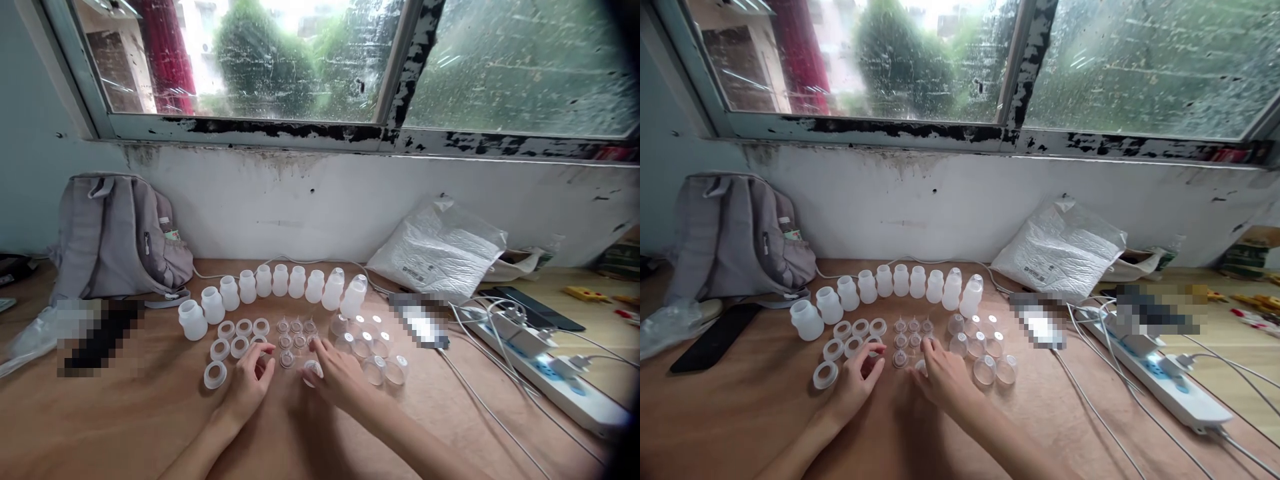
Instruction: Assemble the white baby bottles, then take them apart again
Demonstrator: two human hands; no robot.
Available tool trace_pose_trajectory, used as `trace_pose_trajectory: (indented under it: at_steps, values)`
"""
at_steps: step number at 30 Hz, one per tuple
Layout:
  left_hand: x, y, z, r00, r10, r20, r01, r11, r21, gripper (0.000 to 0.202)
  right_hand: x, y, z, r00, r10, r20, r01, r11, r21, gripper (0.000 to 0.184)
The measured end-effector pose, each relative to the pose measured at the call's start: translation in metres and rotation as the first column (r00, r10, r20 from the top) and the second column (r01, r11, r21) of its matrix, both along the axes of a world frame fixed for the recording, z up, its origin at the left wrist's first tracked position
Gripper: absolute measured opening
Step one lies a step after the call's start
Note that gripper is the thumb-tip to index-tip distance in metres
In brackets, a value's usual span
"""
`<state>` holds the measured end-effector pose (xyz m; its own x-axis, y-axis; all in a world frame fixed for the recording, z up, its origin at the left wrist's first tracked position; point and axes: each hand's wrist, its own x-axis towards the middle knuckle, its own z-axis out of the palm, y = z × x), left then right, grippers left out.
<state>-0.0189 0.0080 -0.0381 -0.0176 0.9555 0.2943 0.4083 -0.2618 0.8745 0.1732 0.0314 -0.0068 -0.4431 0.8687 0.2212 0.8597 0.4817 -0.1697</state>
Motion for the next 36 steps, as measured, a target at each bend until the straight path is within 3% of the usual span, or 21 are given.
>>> trace_pose_trajectory:
  at_steps: [4, 10, 16, 23, 32, 36]
  values:
    - [0.005, -0.007, 0.0, 0.967, -0.12, -0.225, 0.147, 0.983, 0.107, 0.019, 0.004, -0.008, -0.029, 0.997, -0.01, -0.073, -0.002, 0.987, -0.162, 0.023]
    - [0.01, -0.011, -0.002, 0.866, -0.227, -0.446, 0.296, 0.951, 0.091, 0.016, -0.003, -0.012, -0.036, 0.966, 0.047, -0.253, -0.103, 0.971, -0.215, 0.022]
    - [0.008, -0.009, 0.003, 0.85, -0.24, -0.47, 0.31, 0.948, 0.075, 0.021, 0.0, -0.013, -0.037, 0.948, 0.093, -0.305, -0.159, 0.967, -0.197, 0.023]
    - [0.011, -0.012, 0.002, 0.779, -0.343, -0.524, 0.423, 0.905, 0.037, 0.049, -0.001, -0.015, -0.039, 0.929, 0.112, -0.351, -0.177, 0.972, -0.157, 0.025]
    - [0.012, -0.011, 0.0, 0.792, -0.276, -0.545, 0.39, 0.915, 0.104, 0.032, -0.001, -0.017, -0.03, 0.929, 0.121, -0.349, -0.198, 0.961, -0.193, 0.032]
    - [0.014, -0.012, 0.001, 0.801, -0.261, -0.538, 0.363, 0.927, 0.09, 0.033, 0.002, -0.017, -0.031, 0.886, 0.095, -0.454, -0.202, 0.96, -0.193, 0.024]
